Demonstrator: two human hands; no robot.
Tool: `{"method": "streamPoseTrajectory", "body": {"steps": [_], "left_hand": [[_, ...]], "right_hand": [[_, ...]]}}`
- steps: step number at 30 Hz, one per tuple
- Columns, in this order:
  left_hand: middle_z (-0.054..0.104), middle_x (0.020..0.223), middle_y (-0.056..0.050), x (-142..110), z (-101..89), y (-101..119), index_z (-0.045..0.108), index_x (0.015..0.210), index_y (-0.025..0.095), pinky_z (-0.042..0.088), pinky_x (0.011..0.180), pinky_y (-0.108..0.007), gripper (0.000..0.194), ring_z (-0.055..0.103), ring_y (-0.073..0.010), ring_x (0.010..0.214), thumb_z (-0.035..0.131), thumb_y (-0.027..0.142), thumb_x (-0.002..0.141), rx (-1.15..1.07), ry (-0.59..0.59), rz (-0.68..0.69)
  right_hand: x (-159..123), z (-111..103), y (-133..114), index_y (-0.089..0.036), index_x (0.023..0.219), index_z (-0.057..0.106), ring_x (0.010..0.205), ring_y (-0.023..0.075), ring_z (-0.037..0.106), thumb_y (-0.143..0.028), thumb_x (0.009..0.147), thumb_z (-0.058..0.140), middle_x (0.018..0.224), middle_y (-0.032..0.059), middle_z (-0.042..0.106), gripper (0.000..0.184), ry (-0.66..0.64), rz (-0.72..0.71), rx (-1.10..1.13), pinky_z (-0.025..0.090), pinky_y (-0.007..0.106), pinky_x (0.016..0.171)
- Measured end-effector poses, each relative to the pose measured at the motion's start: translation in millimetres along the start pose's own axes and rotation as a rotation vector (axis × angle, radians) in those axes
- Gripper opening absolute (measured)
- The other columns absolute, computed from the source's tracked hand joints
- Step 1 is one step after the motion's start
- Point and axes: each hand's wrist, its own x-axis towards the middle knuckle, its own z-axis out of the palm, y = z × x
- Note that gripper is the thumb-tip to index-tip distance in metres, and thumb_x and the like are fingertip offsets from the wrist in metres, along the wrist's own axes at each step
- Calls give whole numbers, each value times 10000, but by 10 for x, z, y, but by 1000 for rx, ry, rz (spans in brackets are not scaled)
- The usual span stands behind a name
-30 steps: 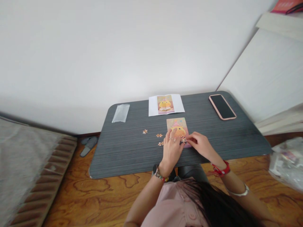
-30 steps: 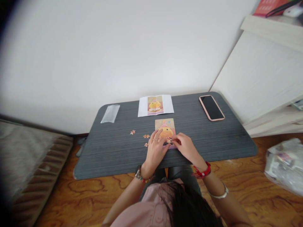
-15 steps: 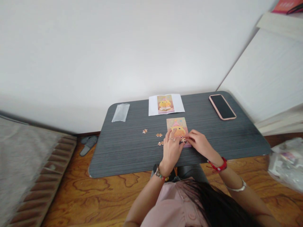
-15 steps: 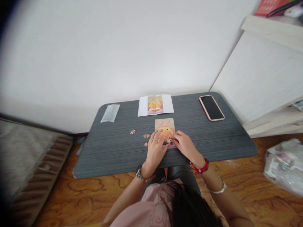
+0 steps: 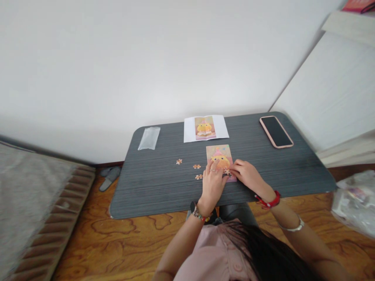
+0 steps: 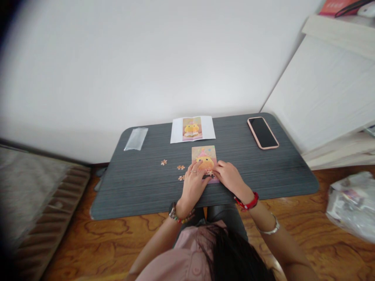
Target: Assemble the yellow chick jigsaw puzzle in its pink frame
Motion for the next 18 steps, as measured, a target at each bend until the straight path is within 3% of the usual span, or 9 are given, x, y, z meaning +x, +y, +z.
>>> {"method": "streamPoseTrajectory", "body": {"steps": [8, 18], "left_hand": [[487, 1268, -101, -24, -52, -87, 620, 933, 184, 453, 927, -452, 213, 409, -287, 1196, 669, 191, 725, -13, -14, -17], [456, 1296, -84, -11, -62, -48, 607, 1038, 246, 442, 927, -458, 276, 376, -293, 1217, 605, 179, 771, 7, -78, 7]], "right_hand": [[16, -31, -105, -171, 774, 651, 700, 163, 535, -203, 890, 466, 772, 52, 599, 220, -17, -22, -254, 321, 297, 642], [82, -104, -146, -177, 768, 655, 711, 162, 561, -211, 885, 480, 783, 52, 621, 213, -76, -3, -268, 313, 292, 620]]}}
